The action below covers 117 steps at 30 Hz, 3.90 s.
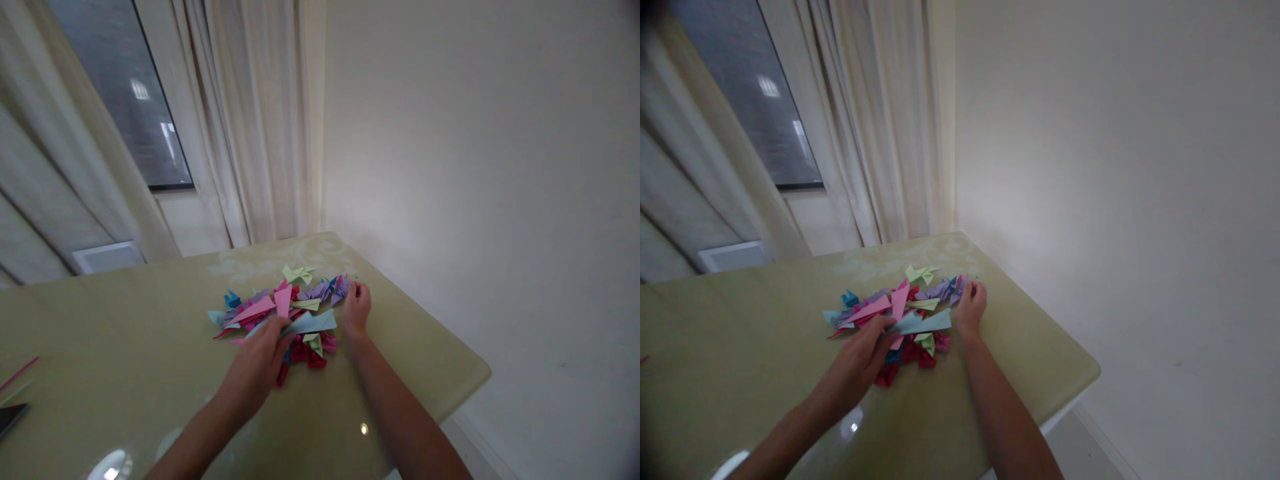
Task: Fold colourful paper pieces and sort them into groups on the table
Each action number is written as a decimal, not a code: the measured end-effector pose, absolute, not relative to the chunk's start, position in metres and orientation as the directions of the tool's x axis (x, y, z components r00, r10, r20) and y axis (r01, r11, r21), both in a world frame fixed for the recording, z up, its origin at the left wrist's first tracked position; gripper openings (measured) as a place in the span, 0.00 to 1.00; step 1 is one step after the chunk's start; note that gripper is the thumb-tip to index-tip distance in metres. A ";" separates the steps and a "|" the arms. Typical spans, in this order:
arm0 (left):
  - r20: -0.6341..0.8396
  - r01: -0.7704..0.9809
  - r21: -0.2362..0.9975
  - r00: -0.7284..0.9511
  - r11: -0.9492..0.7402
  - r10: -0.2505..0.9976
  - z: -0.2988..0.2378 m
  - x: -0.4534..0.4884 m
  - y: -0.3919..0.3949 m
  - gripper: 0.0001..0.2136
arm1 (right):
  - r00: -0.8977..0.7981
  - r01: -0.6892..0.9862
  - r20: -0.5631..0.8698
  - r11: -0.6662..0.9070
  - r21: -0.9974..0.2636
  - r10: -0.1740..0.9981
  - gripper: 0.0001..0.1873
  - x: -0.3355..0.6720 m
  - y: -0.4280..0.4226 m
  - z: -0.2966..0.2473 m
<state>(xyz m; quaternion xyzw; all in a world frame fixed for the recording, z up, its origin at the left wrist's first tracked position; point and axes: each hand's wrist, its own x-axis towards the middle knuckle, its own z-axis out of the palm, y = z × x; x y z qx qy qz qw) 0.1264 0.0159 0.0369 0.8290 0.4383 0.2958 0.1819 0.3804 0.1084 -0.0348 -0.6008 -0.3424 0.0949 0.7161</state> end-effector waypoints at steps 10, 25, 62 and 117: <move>0.642 0.847 0.367 0.067 -0.384 0.764 -0.015 0.037 0.109 0.22 | 0.713 0.568 0.424 -0.107 -0.816 0.558 0.34 0.386 0.107 -0.047; 0.379 0.551 0.696 0.262 -0.460 0.887 -0.031 0.018 0.107 0.31 | -0.053 0.717 0.254 0.214 -0.663 0.966 0.31 0.341 0.267 -0.017; 0.284 0.501 0.777 0.262 -0.381 0.922 -0.026 -0.004 0.045 0.29 | -0.317 0.836 0.209 0.377 -0.399 0.925 0.42 0.315 0.076 -0.001; 0.584 0.834 0.325 0.194 -0.446 0.788 -0.035 0.014 0.009 0.40 | -0.646 0.524 0.154 0.581 -0.622 0.748 0.37 0.198 0.174 0.028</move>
